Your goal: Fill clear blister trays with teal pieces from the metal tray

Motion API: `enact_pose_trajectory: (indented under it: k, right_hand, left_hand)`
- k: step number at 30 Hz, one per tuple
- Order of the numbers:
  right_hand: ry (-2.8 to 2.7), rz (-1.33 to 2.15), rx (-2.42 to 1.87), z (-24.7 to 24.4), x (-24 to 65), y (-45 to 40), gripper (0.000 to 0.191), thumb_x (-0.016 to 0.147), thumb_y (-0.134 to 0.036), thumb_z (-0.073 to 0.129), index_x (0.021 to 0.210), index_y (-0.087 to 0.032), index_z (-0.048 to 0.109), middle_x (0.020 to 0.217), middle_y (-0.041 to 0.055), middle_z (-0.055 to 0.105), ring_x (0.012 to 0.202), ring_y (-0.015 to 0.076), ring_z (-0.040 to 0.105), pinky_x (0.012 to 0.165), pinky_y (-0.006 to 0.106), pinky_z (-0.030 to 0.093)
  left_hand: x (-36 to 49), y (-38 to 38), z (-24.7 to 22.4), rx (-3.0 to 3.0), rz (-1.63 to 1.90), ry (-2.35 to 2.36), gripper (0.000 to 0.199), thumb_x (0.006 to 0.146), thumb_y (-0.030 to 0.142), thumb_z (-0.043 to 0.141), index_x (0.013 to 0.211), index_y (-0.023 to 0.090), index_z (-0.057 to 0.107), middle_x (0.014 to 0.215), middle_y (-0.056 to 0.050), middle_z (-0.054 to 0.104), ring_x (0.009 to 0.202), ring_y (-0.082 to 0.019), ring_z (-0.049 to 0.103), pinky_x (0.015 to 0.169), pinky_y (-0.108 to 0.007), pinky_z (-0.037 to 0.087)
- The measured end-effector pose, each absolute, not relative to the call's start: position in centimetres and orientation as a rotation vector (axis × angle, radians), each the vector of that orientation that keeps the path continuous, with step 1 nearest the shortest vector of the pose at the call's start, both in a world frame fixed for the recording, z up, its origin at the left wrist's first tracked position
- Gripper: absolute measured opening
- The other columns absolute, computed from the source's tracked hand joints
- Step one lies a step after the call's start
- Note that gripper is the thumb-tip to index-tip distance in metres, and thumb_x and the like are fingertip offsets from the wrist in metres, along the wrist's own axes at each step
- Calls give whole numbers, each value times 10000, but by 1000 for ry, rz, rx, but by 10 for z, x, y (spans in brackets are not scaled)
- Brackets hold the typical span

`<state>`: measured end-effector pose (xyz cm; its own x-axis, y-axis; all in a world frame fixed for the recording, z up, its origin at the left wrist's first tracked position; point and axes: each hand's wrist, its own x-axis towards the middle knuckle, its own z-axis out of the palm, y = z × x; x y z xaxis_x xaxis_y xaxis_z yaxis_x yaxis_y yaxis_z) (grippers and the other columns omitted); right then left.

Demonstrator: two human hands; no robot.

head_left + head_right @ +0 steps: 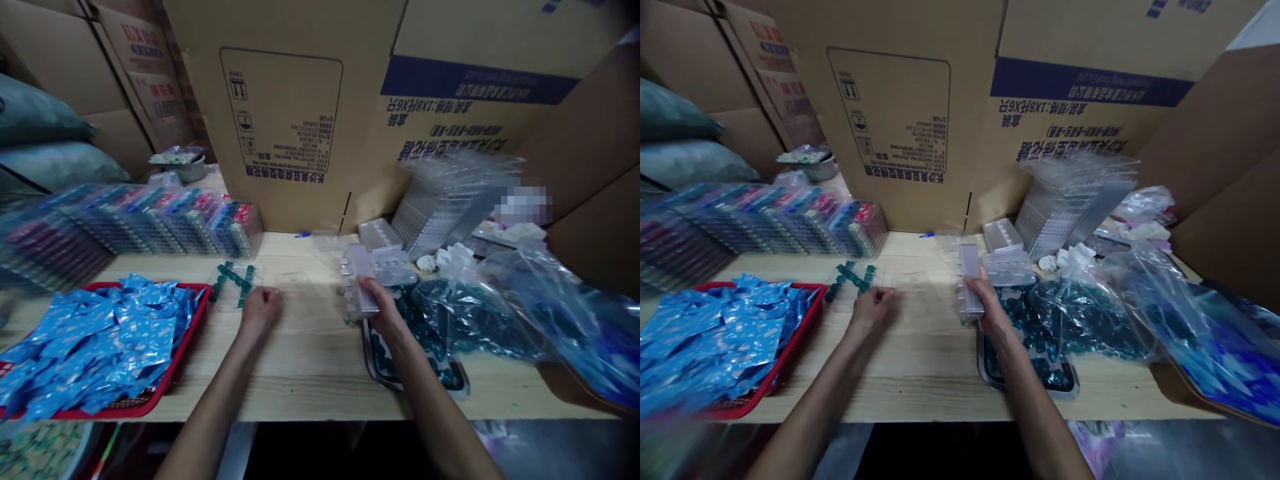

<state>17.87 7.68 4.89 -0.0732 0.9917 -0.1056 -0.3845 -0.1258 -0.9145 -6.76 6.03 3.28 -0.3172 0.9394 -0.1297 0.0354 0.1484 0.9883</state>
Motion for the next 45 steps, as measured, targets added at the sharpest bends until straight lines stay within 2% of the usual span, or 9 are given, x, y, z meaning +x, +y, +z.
enact_pose_trajectory:
  k: [5,9,20,27,32,35,39,42,45]
  right_hand:
    - [-961,1526,-933,60,169,58,602,630,-405,714,1192,-243,569,957,19,660,767,196,594,616,281,465]
    - [-959,1683,-817,58,142,44,538,644,-359,738,1146,-237,589,914,8,643,742,172,567,624,263,450]
    - [-913,1785,-717,48,135,45,429,635,-349,755,1011,-205,608,800,-18,596,650,129,513,577,231,426]
    - [-1110,1781,-781,49,134,57,657,668,-395,677,1278,-218,511,974,25,643,715,166,560,614,254,447]
    - [-1800,1093,-1274,67,152,136,798,747,-496,607,1463,-246,359,1302,99,548,1142,293,511,952,410,419]
    - [-2187,402,-1607,68,155,188,888,764,-514,642,1519,-205,290,1432,200,412,1269,410,395,1036,537,301]
    - [-2440,49,-1710,64,143,215,803,833,-432,605,1520,-156,295,1572,240,205,1400,471,216,1092,600,174]
    - [-2393,360,-1531,75,136,195,752,909,-415,506,1544,-118,234,1633,206,47,1481,418,-3,1134,604,99]
    - [-2282,994,-1192,89,144,152,672,964,-479,390,1540,-153,274,1591,180,274,1447,325,275,1090,498,320]
  left_hand:
    - [-23,33,47,857,1331,1276,291,740,347,761,930,133,704,784,-29,678,585,-98,565,531,-198,447]
    - [15,20,66,483,1266,882,343,590,264,903,830,98,722,741,-39,698,568,-91,621,553,-180,529]
    - [20,18,65,369,1313,866,390,488,233,949,759,103,700,604,5,649,484,-62,572,501,-149,511]
    - [-1,16,61,587,1330,862,346,598,326,903,741,115,669,578,38,564,478,-32,462,458,-131,368]
    - [-54,5,64,545,1348,888,229,673,209,844,797,129,670,1078,-88,702,972,-158,654,770,-205,516]
    - [-74,-8,65,545,1305,765,132,759,181,758,788,136,637,1339,-131,610,1283,-252,537,985,-302,477]
    - [-80,-23,60,544,1250,673,100,813,199,687,844,152,606,1407,-153,561,1360,-306,469,1087,-408,406]
    - [-78,-31,54,592,1224,657,93,840,210,656,847,162,577,1393,-159,572,1351,-320,480,1093,-453,387]
    - [-77,-39,52,730,1136,669,113,884,269,628,902,170,576,1338,-163,611,1295,-327,534,1046,-451,411]
